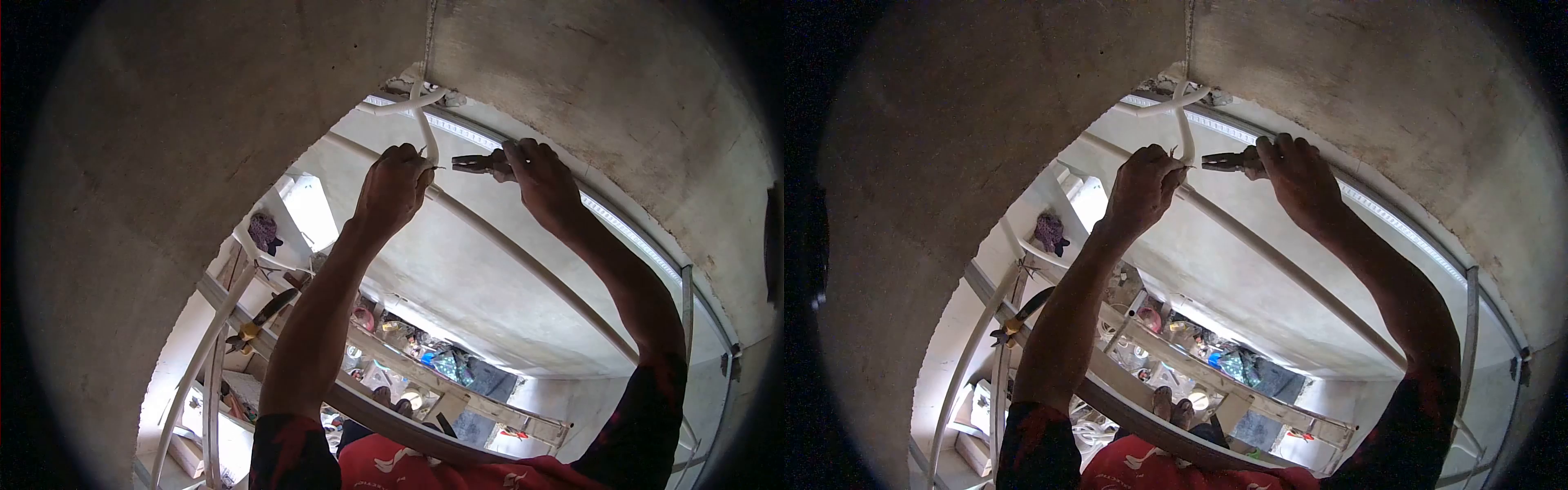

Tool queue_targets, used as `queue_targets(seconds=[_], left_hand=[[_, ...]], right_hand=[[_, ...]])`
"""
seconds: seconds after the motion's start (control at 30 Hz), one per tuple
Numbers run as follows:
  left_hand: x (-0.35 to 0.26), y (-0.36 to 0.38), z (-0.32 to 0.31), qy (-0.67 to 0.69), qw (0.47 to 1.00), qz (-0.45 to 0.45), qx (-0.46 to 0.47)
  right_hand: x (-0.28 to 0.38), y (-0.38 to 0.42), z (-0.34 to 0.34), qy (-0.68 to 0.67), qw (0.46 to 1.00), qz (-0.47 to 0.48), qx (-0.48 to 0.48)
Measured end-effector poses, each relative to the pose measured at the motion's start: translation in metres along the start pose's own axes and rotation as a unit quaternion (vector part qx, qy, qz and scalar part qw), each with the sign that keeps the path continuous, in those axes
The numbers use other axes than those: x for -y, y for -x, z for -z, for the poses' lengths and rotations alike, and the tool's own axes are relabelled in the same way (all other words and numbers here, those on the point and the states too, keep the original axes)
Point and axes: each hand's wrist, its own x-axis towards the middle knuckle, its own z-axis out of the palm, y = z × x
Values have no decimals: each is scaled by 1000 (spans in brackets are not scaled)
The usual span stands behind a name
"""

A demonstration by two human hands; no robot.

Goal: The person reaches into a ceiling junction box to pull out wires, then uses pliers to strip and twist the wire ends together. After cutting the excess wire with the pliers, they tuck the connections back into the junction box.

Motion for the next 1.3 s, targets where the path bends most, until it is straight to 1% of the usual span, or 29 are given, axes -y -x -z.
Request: queue_targets(seconds=[0.03, 0.07, 0.2, 0.27, 0.4, 0.6, 0.67, 0.8, 0.87, 0.9, 0.97, 1.0, 1.07, 1.1, 1.13, 1.17, 1.2, 1.23, 1.27, 1.3], left_hand=[[0, 0, 0, 1, 1000, 2, -1], [1, -1, 0, 2, 1000, 5, -2], [2, -1, -1, 8, 1000, -12, -21], [2, 0, 0, 21, 999, -19, -30], [2, -1, -1, 15, 1000, -4, -20], [2, 0, -3, 12, 999, -14, -32], [3, -1, -2, 19, 999, -19, -34], [3, 0, -2, 13, 1000, -9, -25], [4, 0, -2, 19, 1000, -9, -18], [3, 0, -2, 19, 1000, -9, -19], [2, 0, -3, -23, 1000, 5, 1], [1, 0, -3, -23, 1000, 5, 0], [0, 0, -2, -34, 999, 3, -4], [1, 0, -3, -33, 999, 4, -4], [2, -1, -2, -36, 999, -1, -5], [2, -1, -3, -39, 999, -6, -6], [2, 1, -4, -37, 999, -6, -4], [3, 0, -3, -40, 999, -18, -12], [4, 1, -4, -41, 999, -28, -20], [3, 3, -7, -35, 999, -29, -15]], right_hand=[[1, 1, -4, 35, 997, 27, -71], [0, 2, -7, 60, 994, 49, -81], [7, 4, -12, 86, 991, 50, -88], [11, 3, -14, 103, 987, 27, -118], [13, 0, -17, 102, 988, 13, -115], [17, -2, -15, 97, 986, 32, -134], [20, -3, -10, 78, 995, -20, -59], [17, -5, -10, 65, 995, -18, -70], [14, -9, -3, 162, 980, 33, -110], [12, -14, 1, 162, 980, 34, -110], [10, -21, 8, 157, 969, 99, -165], [7, -19, 6, 158, 969, 99, -165], [3, -18, 3, 90, 994, 49, -38], [2, -20, 6, 91, 994, 50, -36], [0, -23, 12, -32, 996, 4, 83], [-1, -24, 16, -153, 967, -42, 200], [-3, -22, 13, -188, 963, 9, 194], [-5, -26, 14, -189, 963, 7, 193], [0, -36, 30, -264, 904, -89, 326], [1, -39, 38, -330, 809, -184, 449]])
